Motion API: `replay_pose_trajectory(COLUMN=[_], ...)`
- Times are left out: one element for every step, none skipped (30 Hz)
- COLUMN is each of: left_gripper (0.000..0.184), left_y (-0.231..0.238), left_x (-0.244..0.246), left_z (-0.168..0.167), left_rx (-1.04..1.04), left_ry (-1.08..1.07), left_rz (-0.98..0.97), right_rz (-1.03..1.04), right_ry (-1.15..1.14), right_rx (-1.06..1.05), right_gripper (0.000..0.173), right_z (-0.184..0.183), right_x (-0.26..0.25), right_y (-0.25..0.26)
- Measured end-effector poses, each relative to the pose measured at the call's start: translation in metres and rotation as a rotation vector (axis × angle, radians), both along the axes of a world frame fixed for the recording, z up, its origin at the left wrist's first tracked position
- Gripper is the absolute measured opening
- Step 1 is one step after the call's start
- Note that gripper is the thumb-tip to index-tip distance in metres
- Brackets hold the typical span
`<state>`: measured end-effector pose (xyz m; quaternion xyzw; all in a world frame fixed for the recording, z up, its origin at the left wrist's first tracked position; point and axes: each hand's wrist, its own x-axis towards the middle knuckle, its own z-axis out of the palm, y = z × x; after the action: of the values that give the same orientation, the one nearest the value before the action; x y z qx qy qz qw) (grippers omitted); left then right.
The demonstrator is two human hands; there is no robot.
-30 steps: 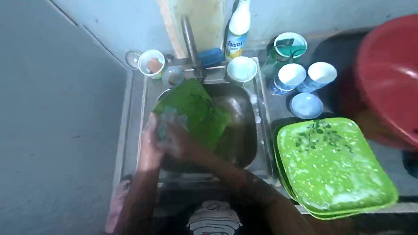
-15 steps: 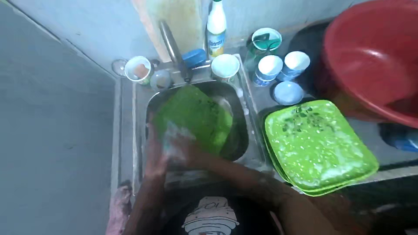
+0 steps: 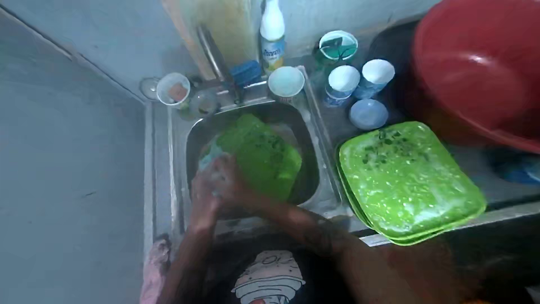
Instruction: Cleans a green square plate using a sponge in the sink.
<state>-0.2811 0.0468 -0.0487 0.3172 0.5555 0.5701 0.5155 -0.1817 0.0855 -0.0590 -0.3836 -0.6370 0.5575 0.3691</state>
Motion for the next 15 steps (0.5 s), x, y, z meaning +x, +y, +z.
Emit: replay_pose_trajectory(left_gripper=[0.026,0.026,0.024,0.023,0.023,0.024,0.024,0.025,0.026,0.025,0.024,0.022,0.02,0.02,0.021], left_y=[0.002,0.003,0.002,0.002,0.001,0.0,0.002,0.006,0.008,0.009,0.009,0.008,0.006,0.005,0.004], left_x=[-0.002,-0.006,-0.01,-0.014,-0.02,-0.025,-0.027,-0.027,-0.027,-0.025,-0.025,-0.025,-0.025,-0.025,-0.024], left_z=[0.001,0.003,0.004,0.005,0.004,0.003,0.005,0.009,0.013,0.018,0.021,0.024,0.026,0.029,0.03], left_rx=[-0.038,-0.064,-0.087,-0.101,-0.094,-0.061,-0.035,-0.028,-0.03,-0.042,-0.052,-0.067,-0.089,-0.114,-0.138], left_ry=[-0.117,-0.154,-0.137,-0.082,-0.024,0.006,-0.008,-0.051,-0.088,-0.105,-0.122,-0.139,-0.141,-0.129,-0.105], left_rz=[0.064,0.107,0.153,0.199,0.237,0.251,0.267,0.284,0.296,0.297,0.297,0.294,0.298,0.314,0.335], right_rz=[0.062,0.11,0.139,0.149,0.154,0.2,0.271,0.339,0.365,0.336,0.28,0.225,0.18,0.121,0.063], right_ry=[-0.027,-0.083,-0.144,-0.226,-0.299,-0.363,-0.401,-0.425,-0.453,-0.476,-0.494,-0.53,-0.59,-0.67,-0.761], right_rx=[0.032,0.066,0.105,0.147,0.164,0.152,0.145,0.159,0.195,0.248,0.279,0.274,0.236,0.215,0.207], right_gripper=[0.03,0.033,0.039,0.044,0.05,0.054,0.056,0.056,0.055,0.055,0.055,0.057,0.059,0.06,0.062], right_z=[0.0,-0.001,-0.002,-0.002,-0.003,-0.001,-0.001,-0.003,-0.009,-0.02,-0.033,-0.045,-0.052,-0.057,-0.064], right_x=[0.006,0.014,0.023,0.031,0.038,0.046,0.052,0.057,0.06,0.063,0.067,0.072,0.081,0.091,0.1], right_y=[0.001,-0.001,-0.005,-0.012,-0.02,-0.027,-0.03,-0.03,-0.027,-0.021,-0.011,0.001,0.013,0.023,0.031])
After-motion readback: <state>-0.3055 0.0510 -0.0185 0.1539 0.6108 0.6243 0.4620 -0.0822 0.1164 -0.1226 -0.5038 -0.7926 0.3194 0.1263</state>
